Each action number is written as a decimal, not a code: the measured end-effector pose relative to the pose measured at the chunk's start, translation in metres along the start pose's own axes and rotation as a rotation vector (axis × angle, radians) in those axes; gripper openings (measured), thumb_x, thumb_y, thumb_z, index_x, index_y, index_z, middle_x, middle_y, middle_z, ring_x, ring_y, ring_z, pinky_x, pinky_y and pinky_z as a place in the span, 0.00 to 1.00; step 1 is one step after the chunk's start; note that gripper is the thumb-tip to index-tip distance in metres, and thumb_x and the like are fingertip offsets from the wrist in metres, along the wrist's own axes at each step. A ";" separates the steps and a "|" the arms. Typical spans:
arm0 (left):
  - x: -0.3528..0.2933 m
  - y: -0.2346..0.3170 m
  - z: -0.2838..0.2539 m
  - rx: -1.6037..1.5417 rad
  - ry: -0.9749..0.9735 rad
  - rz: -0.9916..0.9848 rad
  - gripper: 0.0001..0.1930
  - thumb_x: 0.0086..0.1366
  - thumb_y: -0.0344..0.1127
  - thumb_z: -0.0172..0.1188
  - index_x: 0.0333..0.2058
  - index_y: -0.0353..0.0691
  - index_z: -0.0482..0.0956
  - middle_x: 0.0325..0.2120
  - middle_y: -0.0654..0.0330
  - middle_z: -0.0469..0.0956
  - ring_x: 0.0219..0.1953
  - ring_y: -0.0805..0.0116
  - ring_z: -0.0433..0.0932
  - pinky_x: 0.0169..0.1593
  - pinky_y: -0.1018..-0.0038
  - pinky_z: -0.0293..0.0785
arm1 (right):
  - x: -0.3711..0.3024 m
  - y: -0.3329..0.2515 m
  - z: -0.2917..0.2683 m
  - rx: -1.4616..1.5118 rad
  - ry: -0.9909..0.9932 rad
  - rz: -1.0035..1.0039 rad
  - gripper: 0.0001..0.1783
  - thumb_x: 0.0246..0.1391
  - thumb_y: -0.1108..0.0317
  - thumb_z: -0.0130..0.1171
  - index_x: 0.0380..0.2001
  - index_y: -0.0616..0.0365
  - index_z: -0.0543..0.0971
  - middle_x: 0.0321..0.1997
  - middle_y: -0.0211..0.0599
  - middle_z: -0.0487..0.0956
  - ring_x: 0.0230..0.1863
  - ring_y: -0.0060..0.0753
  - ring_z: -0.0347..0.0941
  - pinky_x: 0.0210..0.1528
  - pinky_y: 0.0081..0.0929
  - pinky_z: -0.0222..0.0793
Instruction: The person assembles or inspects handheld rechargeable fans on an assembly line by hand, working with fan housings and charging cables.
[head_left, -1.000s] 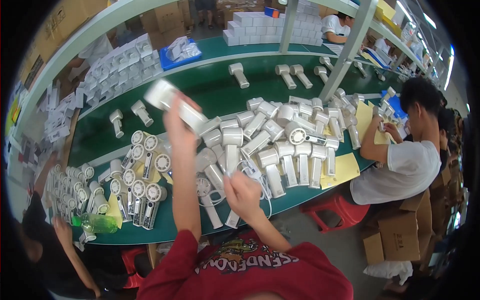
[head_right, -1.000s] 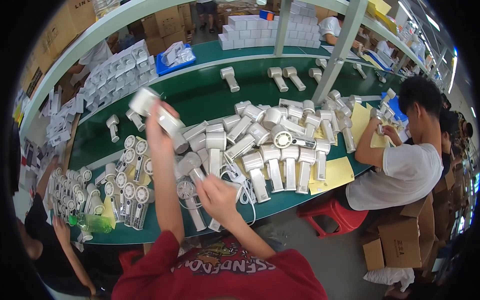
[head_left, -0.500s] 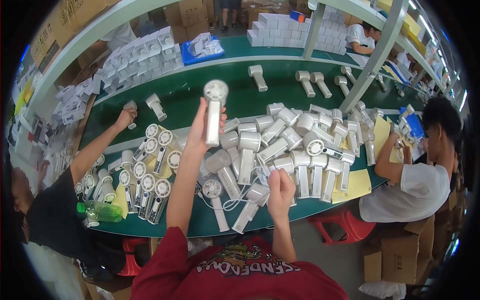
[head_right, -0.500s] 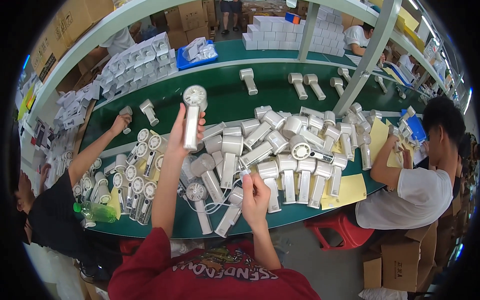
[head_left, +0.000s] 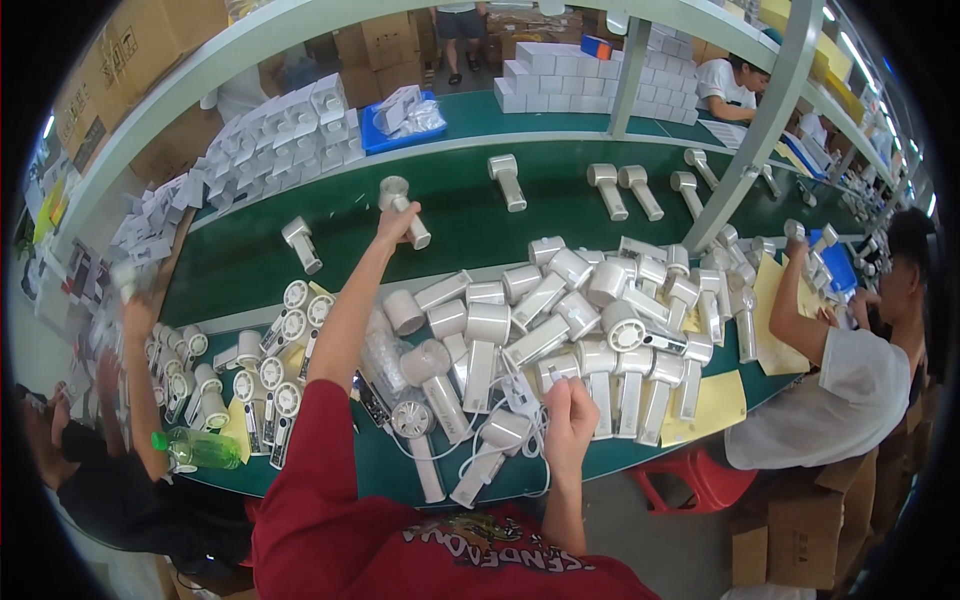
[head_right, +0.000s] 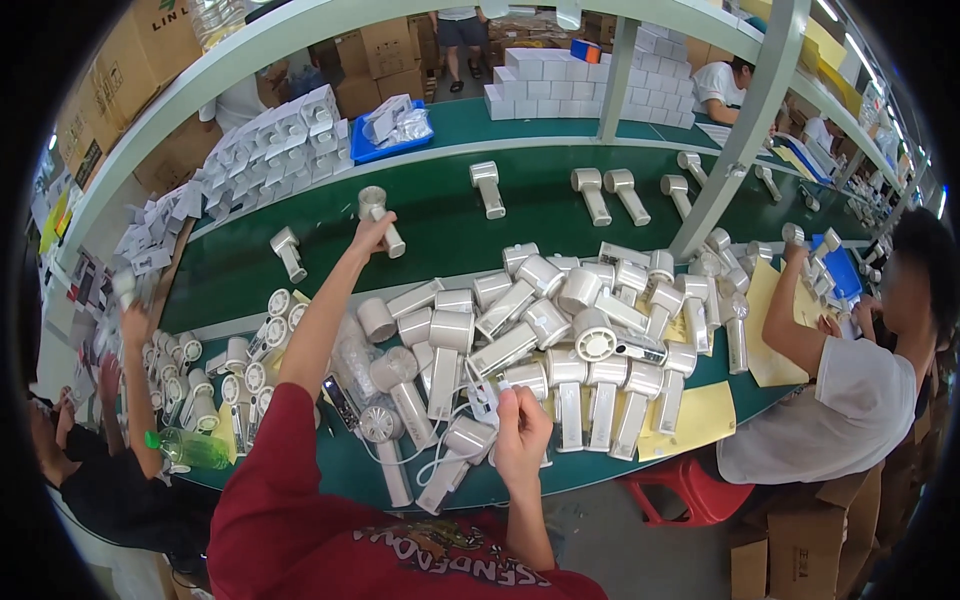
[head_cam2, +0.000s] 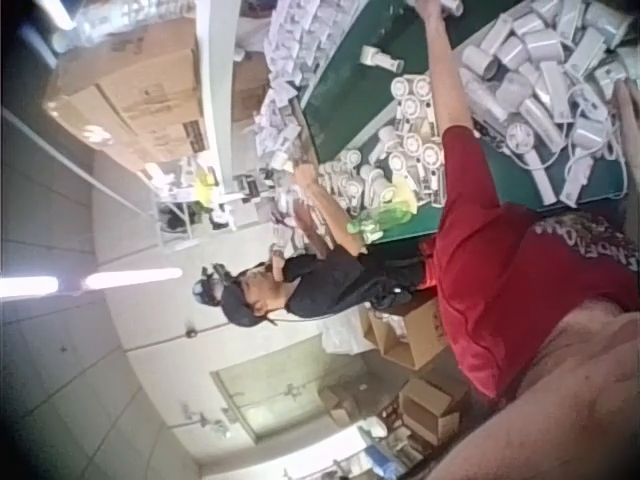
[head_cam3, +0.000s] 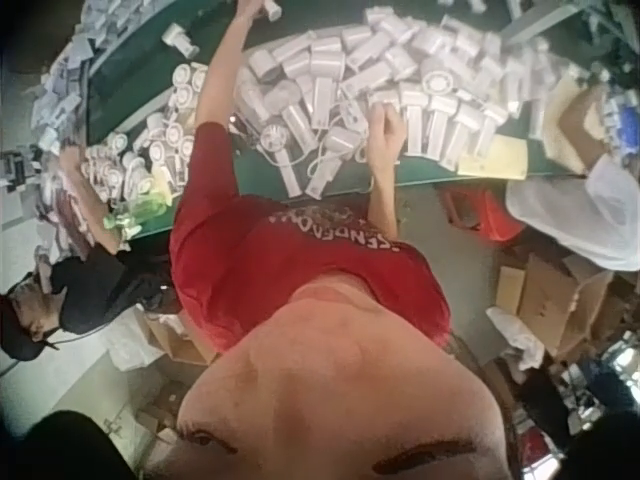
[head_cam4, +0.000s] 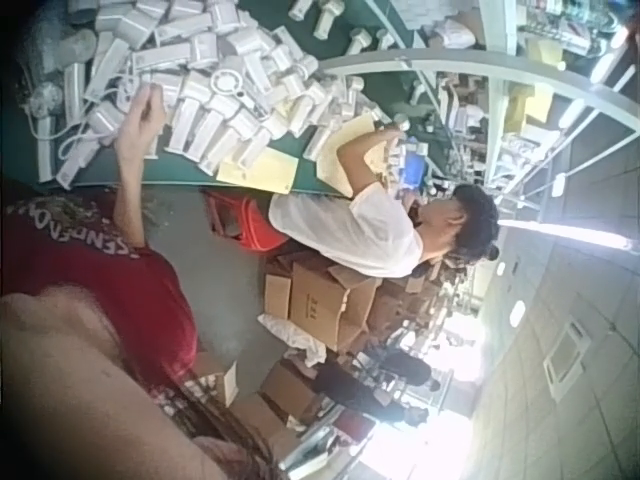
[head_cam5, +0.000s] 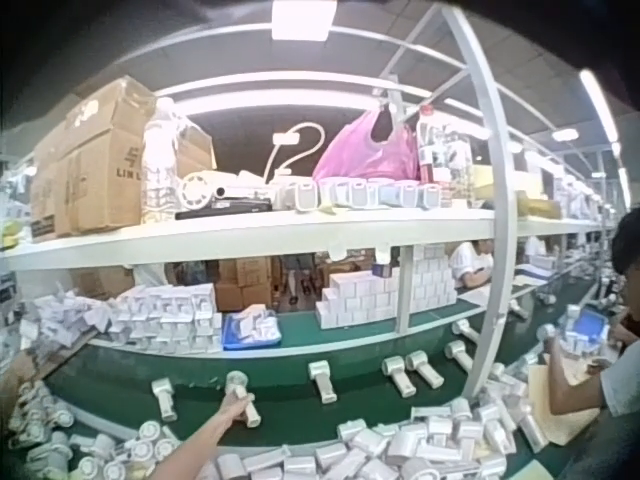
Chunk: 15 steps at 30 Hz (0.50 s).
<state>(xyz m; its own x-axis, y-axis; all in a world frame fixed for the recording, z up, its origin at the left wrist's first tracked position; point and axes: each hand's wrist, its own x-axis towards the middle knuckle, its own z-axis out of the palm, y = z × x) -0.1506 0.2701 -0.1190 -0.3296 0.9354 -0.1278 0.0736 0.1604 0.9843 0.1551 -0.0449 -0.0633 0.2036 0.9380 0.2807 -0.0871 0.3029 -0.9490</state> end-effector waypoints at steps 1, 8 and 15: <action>0.008 -0.002 0.000 0.155 0.053 0.035 0.19 0.46 0.43 0.63 0.29 0.31 0.75 0.25 0.56 0.76 0.26 0.67 0.77 0.28 0.71 0.76 | 0.000 0.001 -0.002 -0.011 0.009 0.002 0.18 0.58 0.68 0.44 0.15 0.58 0.61 0.15 0.21 0.59 0.19 0.11 0.50 0.20 0.14 0.45; 0.030 -0.026 -0.055 0.416 -0.050 0.084 0.24 0.48 0.51 0.60 0.29 0.30 0.77 0.25 0.56 0.76 0.26 0.67 0.75 0.32 0.72 0.73 | 0.003 0.010 -0.007 0.000 0.033 0.035 0.18 0.58 0.69 0.45 0.14 0.58 0.60 0.16 0.22 0.59 0.19 0.11 0.50 0.21 0.14 0.45; 0.020 0.013 -0.078 0.815 -0.018 -0.130 0.28 0.40 0.48 0.67 0.38 0.35 0.72 0.36 0.52 0.72 0.39 0.58 0.73 0.38 0.64 0.72 | 0.009 0.009 -0.005 0.004 0.007 0.041 0.18 0.58 0.69 0.44 0.14 0.58 0.60 0.15 0.22 0.59 0.19 0.12 0.50 0.20 0.14 0.45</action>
<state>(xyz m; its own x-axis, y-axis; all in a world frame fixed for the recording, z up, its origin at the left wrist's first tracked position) -0.2296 0.2661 -0.0995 -0.3682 0.8974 -0.2430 0.6981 0.4395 0.5653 0.1611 -0.0341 -0.0701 0.2065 0.9485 0.2402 -0.0996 0.2646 -0.9592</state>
